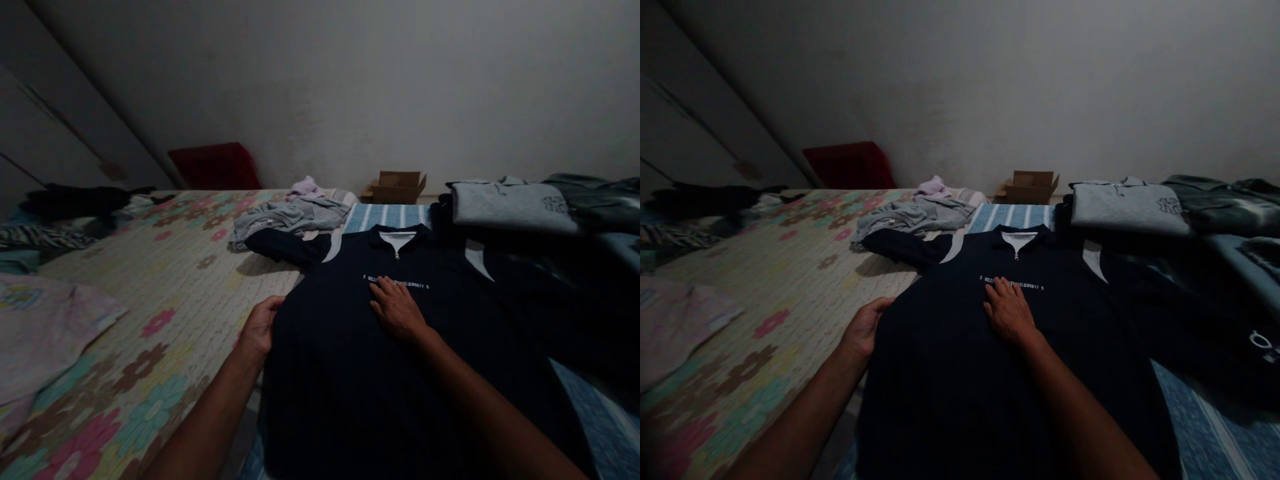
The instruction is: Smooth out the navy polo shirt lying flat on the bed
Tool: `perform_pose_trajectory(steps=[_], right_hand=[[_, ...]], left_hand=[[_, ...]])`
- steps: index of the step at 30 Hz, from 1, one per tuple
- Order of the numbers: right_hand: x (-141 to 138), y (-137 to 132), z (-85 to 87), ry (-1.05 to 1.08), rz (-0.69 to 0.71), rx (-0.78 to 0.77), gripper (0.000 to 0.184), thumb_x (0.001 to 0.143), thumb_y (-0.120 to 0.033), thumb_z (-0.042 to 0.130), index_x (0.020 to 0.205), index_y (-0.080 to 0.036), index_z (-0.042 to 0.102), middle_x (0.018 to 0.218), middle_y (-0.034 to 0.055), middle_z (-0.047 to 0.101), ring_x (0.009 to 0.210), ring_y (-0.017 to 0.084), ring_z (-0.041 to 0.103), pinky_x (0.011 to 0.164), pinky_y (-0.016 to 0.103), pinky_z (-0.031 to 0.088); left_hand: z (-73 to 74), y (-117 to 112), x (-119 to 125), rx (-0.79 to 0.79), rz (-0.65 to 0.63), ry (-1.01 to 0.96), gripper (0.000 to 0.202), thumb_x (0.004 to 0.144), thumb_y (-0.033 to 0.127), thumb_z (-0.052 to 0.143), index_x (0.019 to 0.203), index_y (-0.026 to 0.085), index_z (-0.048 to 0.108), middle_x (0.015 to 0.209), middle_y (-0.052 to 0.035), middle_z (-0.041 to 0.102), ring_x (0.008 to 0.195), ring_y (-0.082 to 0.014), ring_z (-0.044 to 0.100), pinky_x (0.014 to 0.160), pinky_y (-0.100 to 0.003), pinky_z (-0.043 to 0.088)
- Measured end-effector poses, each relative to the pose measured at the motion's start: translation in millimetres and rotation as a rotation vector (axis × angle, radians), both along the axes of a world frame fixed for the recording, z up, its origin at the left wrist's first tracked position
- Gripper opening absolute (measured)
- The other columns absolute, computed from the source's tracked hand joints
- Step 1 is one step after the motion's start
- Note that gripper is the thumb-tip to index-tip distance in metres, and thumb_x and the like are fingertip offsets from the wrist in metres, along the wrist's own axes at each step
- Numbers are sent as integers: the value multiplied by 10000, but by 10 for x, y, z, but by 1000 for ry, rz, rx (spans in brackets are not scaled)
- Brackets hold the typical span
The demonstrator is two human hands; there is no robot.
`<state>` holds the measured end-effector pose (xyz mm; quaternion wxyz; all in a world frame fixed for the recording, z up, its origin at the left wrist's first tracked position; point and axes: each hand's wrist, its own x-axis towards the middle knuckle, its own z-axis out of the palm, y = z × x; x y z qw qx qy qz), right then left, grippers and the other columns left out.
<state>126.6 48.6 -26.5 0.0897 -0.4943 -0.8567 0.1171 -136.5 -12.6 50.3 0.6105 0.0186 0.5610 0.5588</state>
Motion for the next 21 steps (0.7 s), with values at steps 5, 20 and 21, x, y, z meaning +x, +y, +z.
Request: perform_pose_trajectory(steps=[5,20,21], right_hand=[[5,-6,8,6,-1,-2,491,969,-385,340,1409,-175,402,1500,130,304,1391,274,213,1112,441,157],[3,-14,3,16,11,-14,813,852,-696,409,1436,-133,351,1509,165,263,1395,314,176,1112,458,125],[1,-14,8,13,8,-18,824,848,-705,405,1439,-133,347,1510,167,260,1395,315,178,1112,460,123]], left_hand=[[-27,17,-41,4,-85,83,319,691,147,572,446,189,372,278,74,308,201,-35,213,215,-135,165],[39,-338,282,117,-323,372,157,669,125,736,800,130,650,755,-74,732,611,-185,680,619,-256,557],[31,-373,290,102,-363,350,210,651,122,751,834,130,649,788,-87,736,651,-209,693,649,-289,568]])
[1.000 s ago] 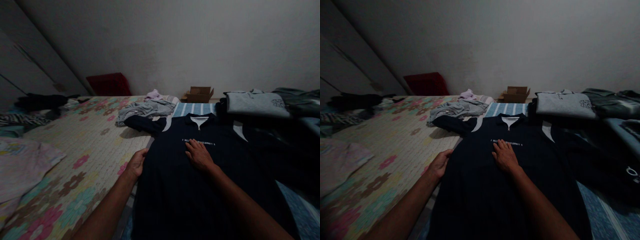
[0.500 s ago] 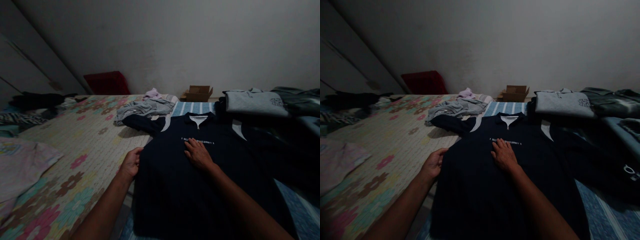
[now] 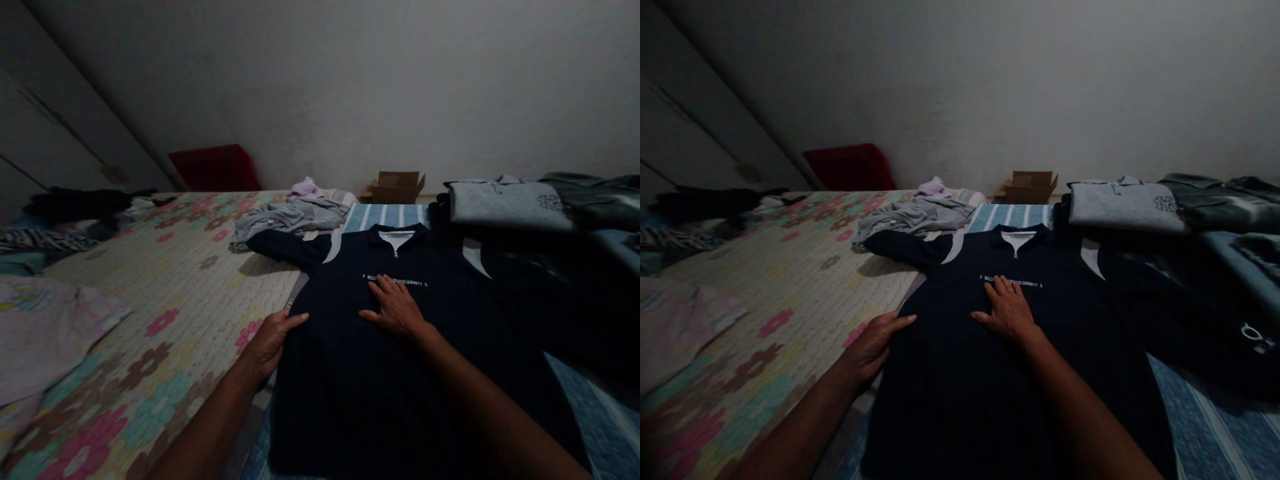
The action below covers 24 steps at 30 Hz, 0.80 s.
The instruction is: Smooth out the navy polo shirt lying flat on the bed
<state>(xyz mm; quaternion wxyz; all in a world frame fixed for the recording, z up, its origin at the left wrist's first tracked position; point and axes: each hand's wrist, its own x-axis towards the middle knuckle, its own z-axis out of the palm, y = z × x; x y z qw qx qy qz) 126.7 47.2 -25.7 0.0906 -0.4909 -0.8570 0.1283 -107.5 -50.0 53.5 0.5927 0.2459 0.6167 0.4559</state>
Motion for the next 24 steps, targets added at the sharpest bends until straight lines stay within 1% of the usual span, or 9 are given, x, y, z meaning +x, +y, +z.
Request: perform_pose_trajectory(steps=[3,6,8,10,13,17,19,21,24], right_hand=[[-4,5,19,0,-4,-11,830,848,-721,384,1442,-143,343,1512,162,258,1395,315,177,1113,463,117],[-7,10,41,2,5,-14,821,861,-721,349,1444,-143,338,1513,163,256,1399,314,163,1114,462,114],[-8,14,53,6,6,-9,821,867,-719,336,1446,-137,332,1515,170,248,1401,314,154,1115,462,111],[-7,18,61,14,8,-8,820,870,-717,334,1445,-133,332,1515,174,244,1402,315,149,1116,462,106],[-3,29,69,16,13,-14,823,870,-721,325,1443,-131,330,1514,179,243,1402,318,146,1114,468,107],[-3,50,70,13,16,-21,827,872,-727,303,1449,-134,320,1520,175,232,1406,321,127,1114,474,109],[-5,56,63,11,21,-24,827,872,-722,313,1451,-131,316,1521,176,228,1408,320,120,1115,477,106],[-7,56,53,12,24,-25,827,874,-716,324,1452,-125,313,1521,182,224,1409,318,119,1115,482,103],[-8,52,37,15,27,-23,823,883,-706,320,1448,-108,318,1520,194,217,1407,325,122,1114,490,104]], left_hand=[[-41,-102,-14,-71,-77,-34,341,608,138,793,911,131,639,864,-116,738,745,-279,708,688,-378,584],[-83,-167,-71,-91,-72,-23,393,576,138,815,923,129,631,882,-131,738,781,-313,708,707,-423,587],[-98,-184,-102,-102,-52,0,383,569,127,816,906,126,634,874,-138,738,781,-318,710,700,-418,590],[-95,-197,-102,-124,-25,30,353,568,119,812,875,126,640,860,-140,739,758,-318,712,660,-398,597],[-49,-256,-51,-154,-12,23,350,564,139,821,871,133,654,864,-136,741,754,-326,713,615,-385,602],[33,-430,16,-154,-137,-79,493,517,162,858,971,145,667,923,-124,741,844,-355,700,719,-429,596],[51,-515,20,-154,-191,-97,530,506,182,869,993,141,666,934,-132,739,851,-364,697,750,-447,586],[47,-572,8,-165,-213,-82,530,500,200,876,982,129,667,922,-144,739,833,-368,699,747,-452,583],[13,-606,-12,-185,-202,-40,534,490,212,878,972,119,667,893,-150,740,808,-360,703,722,-436,586]])
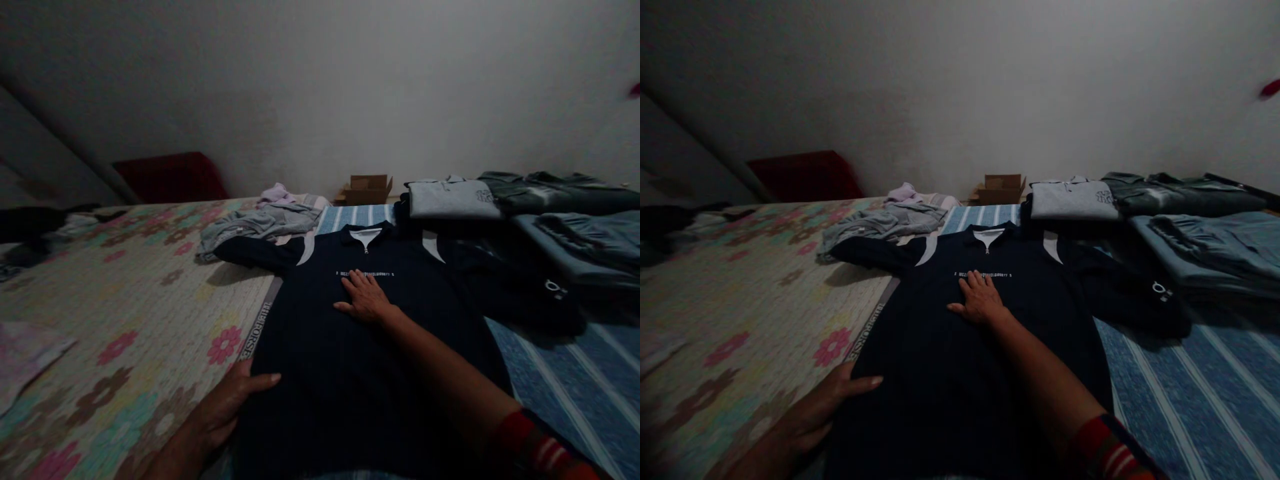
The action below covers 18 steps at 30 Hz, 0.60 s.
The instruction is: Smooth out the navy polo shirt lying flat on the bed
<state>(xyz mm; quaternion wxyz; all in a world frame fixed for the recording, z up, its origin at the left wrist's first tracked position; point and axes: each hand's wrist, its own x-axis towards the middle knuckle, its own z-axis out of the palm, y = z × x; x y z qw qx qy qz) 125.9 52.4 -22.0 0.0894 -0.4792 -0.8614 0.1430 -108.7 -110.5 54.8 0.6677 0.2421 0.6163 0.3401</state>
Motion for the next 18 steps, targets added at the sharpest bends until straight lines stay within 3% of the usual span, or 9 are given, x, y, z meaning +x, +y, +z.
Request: perform_pose_trajectory(steps=[8,12,15,18], right_hand=[[6,-169,144,1,-16,15,758,916,-652,318,1448,-113,316,1519,182,232,1409,308,133,1119,480,119],[-29,-475,231,48,86,31,788,906,-681,294,1452,-114,316,1525,176,219,1412,300,126,1126,476,131],[-67,-675,210,52,190,-3,799,915,-666,300,1449,-71,313,1518,193,223,1410,303,133,1130,485,141],[-86,-761,179,39,199,-35,816,917,-662,301,1453,-47,293,1520,200,204,1410,303,131,1136,482,134]], left_hand=[[-17,-26,44,20,58,104,518,467,234,878,928,124,669,826,-142,744,718,-334,711,616,-379,595],[-3,-27,50,5,64,63,504,477,217,874,929,140,665,879,-137,744,788,-351,707,678,-401,596],[-18,-26,41,3,57,72,510,496,258,879,940,138,659,891,-147,741,816,-362,703,705,-419,595],[-15,-42,42,7,45,88,509,505,274,877,945,134,661,879,-149,742,808,-368,703,702,-432,597]])
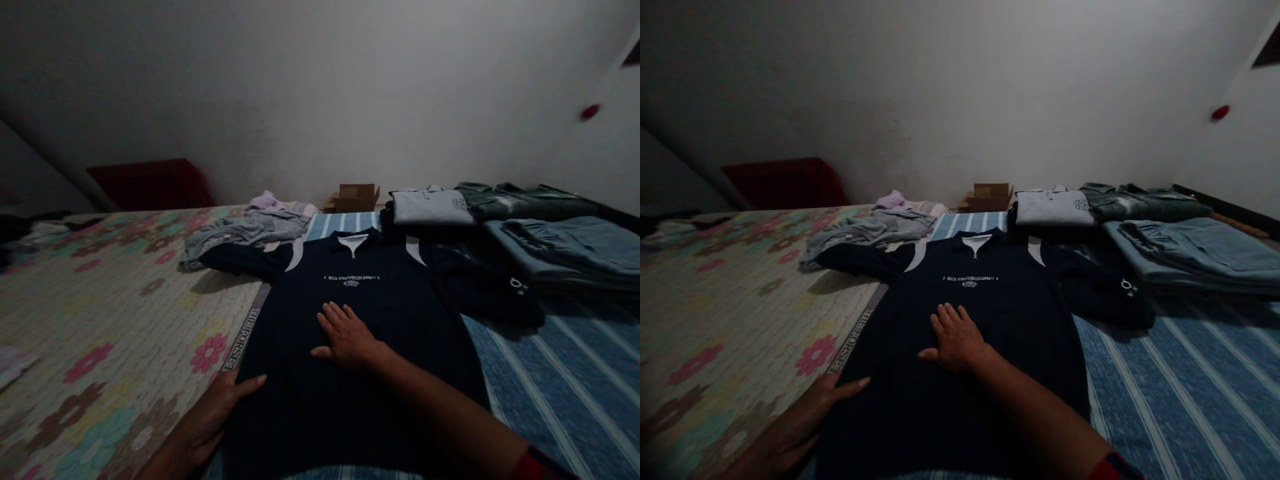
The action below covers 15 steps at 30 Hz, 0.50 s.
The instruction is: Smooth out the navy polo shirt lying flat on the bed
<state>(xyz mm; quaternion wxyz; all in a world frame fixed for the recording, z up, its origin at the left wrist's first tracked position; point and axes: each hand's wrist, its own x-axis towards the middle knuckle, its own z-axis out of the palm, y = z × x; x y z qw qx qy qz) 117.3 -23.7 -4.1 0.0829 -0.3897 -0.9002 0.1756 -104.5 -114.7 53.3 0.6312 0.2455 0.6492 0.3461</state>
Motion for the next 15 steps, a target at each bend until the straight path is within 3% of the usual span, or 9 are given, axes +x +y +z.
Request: perform_pose_trajectory(steps=[6,15], right_hand=[[-22,-56,6,29,10,-1,806,910,-679,291,1451,-81,314,1518,195,215,1409,306,134,1131,503,141],[-49,-161,-15,67,40,5,793,905,-684,309,1442,-102,332,1511,193,243,1405,314,149,1122,523,155]], left_hand=[[43,-34,11,1,-1,-58,526,485,216,873,961,141,663,904,-137,743,873,-389,688,733,-444,594],[-15,-36,-48,-3,-49,-52,514,512,253,859,975,143,663,919,-119,744,870,-372,692,751,-448,589]])
